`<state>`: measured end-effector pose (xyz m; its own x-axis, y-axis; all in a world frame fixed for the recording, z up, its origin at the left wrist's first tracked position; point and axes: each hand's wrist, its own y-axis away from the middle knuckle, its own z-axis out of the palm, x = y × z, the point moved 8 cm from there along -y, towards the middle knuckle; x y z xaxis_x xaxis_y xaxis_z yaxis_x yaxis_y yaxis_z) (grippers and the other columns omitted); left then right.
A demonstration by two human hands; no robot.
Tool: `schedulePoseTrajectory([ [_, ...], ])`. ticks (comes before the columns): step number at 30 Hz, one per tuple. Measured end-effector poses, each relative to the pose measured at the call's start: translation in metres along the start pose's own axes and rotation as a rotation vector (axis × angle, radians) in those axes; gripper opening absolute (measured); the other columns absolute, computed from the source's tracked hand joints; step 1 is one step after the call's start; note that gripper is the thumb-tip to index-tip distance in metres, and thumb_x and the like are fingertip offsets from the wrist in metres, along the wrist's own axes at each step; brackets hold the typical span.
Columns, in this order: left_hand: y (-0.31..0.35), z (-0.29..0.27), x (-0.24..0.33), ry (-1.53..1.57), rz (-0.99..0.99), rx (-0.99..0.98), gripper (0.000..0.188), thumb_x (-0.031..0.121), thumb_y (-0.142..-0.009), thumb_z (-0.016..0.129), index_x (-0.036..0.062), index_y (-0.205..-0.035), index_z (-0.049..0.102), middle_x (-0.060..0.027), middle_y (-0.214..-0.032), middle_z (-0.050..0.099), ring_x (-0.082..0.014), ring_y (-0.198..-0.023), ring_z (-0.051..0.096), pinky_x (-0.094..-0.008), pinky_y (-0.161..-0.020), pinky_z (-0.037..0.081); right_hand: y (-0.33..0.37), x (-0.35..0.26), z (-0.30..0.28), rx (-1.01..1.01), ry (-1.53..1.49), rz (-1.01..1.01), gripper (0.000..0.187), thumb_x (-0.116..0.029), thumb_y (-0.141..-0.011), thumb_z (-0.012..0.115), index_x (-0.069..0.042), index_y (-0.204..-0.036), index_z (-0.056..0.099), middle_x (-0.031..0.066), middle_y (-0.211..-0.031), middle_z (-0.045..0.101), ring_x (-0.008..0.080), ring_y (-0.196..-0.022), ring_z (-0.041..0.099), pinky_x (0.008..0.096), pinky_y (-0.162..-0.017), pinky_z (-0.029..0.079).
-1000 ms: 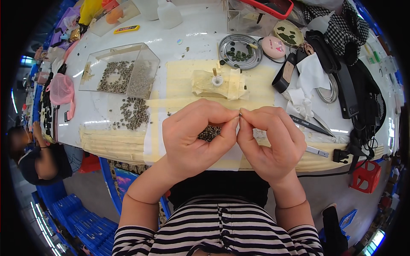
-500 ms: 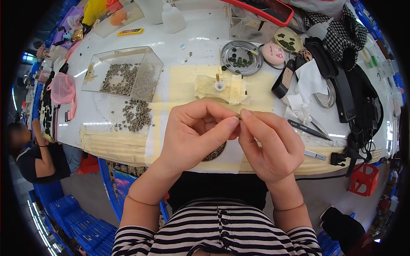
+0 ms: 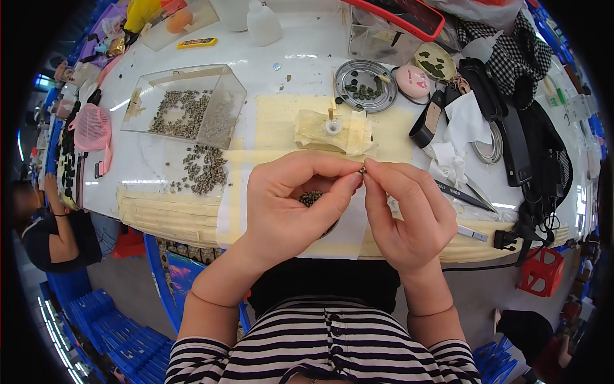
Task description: The recorder is picking up and assembling very small metal components into a tray on a factory workbench.
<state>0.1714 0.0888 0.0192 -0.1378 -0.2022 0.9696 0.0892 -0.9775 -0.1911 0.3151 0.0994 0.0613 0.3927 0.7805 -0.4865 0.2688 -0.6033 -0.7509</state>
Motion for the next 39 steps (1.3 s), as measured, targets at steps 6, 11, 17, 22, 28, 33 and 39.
schedulePoseTrajectory([
  [6,0.000,0.001,-0.001,0.075,-0.080,0.007,0.014,-0.004,-0.090,0.066,-0.0092,-0.104,0.069,-0.0126,-0.098,0.072,-0.0134,-0.089,0.069,-0.0248,-0.080,0.058,0.000,-0.001,-0.001,-0.003,0.028,-0.024,0.028,0.006,-0.072,0.076,0.002,-0.099,0.071,0.0113,-0.085,0.069,0.0224,-0.069,0.068,0.0295,-0.058,0.055],
  [11,0.000,-0.002,-0.003,0.096,-0.101,0.013,0.013,-0.005,-0.089,0.066,-0.0089,-0.102,0.069,-0.0118,-0.096,0.072,-0.0123,-0.087,0.069,-0.0244,-0.079,0.058,0.002,-0.003,0.001,-0.009,0.029,-0.053,0.029,0.006,-0.070,0.076,0.001,-0.099,0.071,0.0110,-0.085,0.068,0.0221,-0.068,0.067,0.0298,-0.057,0.055],
  [17,0.001,-0.001,-0.002,0.070,-0.071,0.028,0.010,-0.006,-0.086,0.068,-0.0080,-0.096,0.069,-0.0099,-0.091,0.071,-0.0116,-0.083,0.069,-0.0233,-0.075,0.057,0.001,-0.004,0.001,0.015,0.009,-0.041,0.027,0.006,-0.069,0.077,0.001,-0.095,0.070,0.0101,-0.081,0.067,0.0217,-0.064,0.065,0.0296,-0.054,0.053],
  [22,0.002,-0.001,0.000,0.056,-0.035,0.039,0.009,-0.006,-0.086,0.069,-0.0074,-0.094,0.069,-0.0090,-0.089,0.071,-0.0112,-0.081,0.069,-0.0228,-0.073,0.057,-0.001,-0.003,0.001,0.018,-0.016,-0.010,0.023,0.006,-0.068,0.077,0.000,-0.090,0.068,0.0097,-0.077,0.065,0.0213,-0.062,0.064,0.0291,-0.052,0.051],
  [28,0.002,0.000,0.000,0.051,-0.042,0.047,0.008,-0.006,-0.086,0.069,-0.0073,-0.094,0.069,-0.0088,-0.089,0.071,-0.0109,-0.081,0.068,-0.0226,-0.072,0.057,-0.001,-0.002,0.001,0.022,-0.038,0.005,0.023,0.006,-0.069,0.077,0.000,-0.089,0.068,0.0099,-0.076,0.065,0.0212,-0.061,0.063,0.0287,-0.052,0.050],
  [33,0.000,-0.001,0.006,-0.071,0.061,0.067,0.010,-0.006,-0.085,0.070,-0.0058,-0.094,0.070,-0.0089,-0.088,0.072,-0.0105,-0.079,0.068,-0.0231,-0.071,0.057,-0.002,-0.001,-0.001,0.035,-0.038,0.005,0.023,0.005,-0.071,0.077,0.001,-0.092,0.070,0.0105,-0.079,0.067,0.0215,-0.063,0.065,0.0290,-0.053,0.051],
  [39,0.003,0.004,0.030,-0.488,0.402,0.098,0.015,-0.005,-0.078,0.075,-0.0013,-0.092,0.072,-0.0109,-0.082,0.071,-0.0173,-0.071,0.069,-0.0264,-0.064,0.055,0.000,0.000,-0.002,0.033,-0.006,-0.016,0.024,0.006,-0.071,0.077,0.001,-0.095,0.071,0.0104,-0.079,0.067,0.0214,-0.063,0.065,0.0285,-0.054,0.052],
])
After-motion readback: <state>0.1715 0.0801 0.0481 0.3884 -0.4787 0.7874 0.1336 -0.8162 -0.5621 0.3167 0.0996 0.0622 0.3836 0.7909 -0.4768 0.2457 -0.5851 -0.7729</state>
